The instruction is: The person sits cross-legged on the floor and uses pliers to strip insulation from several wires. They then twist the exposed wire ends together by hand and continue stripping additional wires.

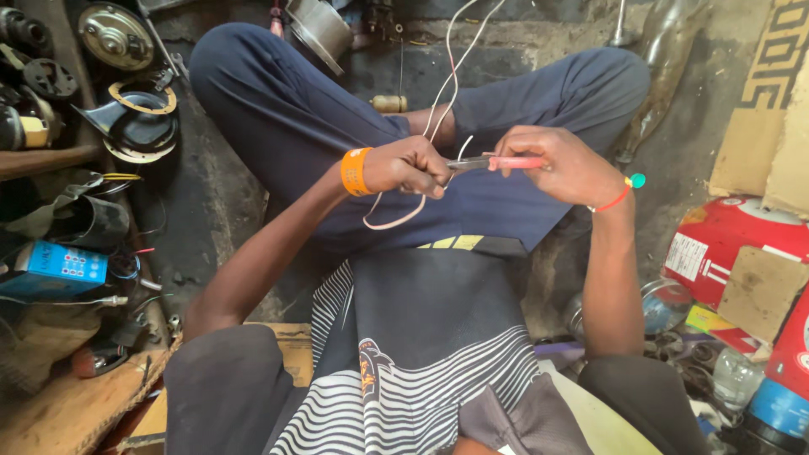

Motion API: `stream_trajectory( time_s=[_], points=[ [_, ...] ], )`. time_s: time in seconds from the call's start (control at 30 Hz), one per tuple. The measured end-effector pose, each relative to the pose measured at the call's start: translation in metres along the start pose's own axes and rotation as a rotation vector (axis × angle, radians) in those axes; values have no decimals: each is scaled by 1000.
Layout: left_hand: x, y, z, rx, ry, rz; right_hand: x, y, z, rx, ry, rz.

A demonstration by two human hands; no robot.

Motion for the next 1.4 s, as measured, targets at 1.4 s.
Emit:
stream_trajectory(
  time_s=[1.4],
  points=[
    [-65, 24, 26, 481, 202, 172, 26, 9, 120, 624, -1028, 76]
  ],
)
Point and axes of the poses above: each hand's wrist, its own y-axis away from the middle knuckle, its own z-axis out of the palm, x = y × z, the point moved 6 cm from there along -y, towards the middle knuckle
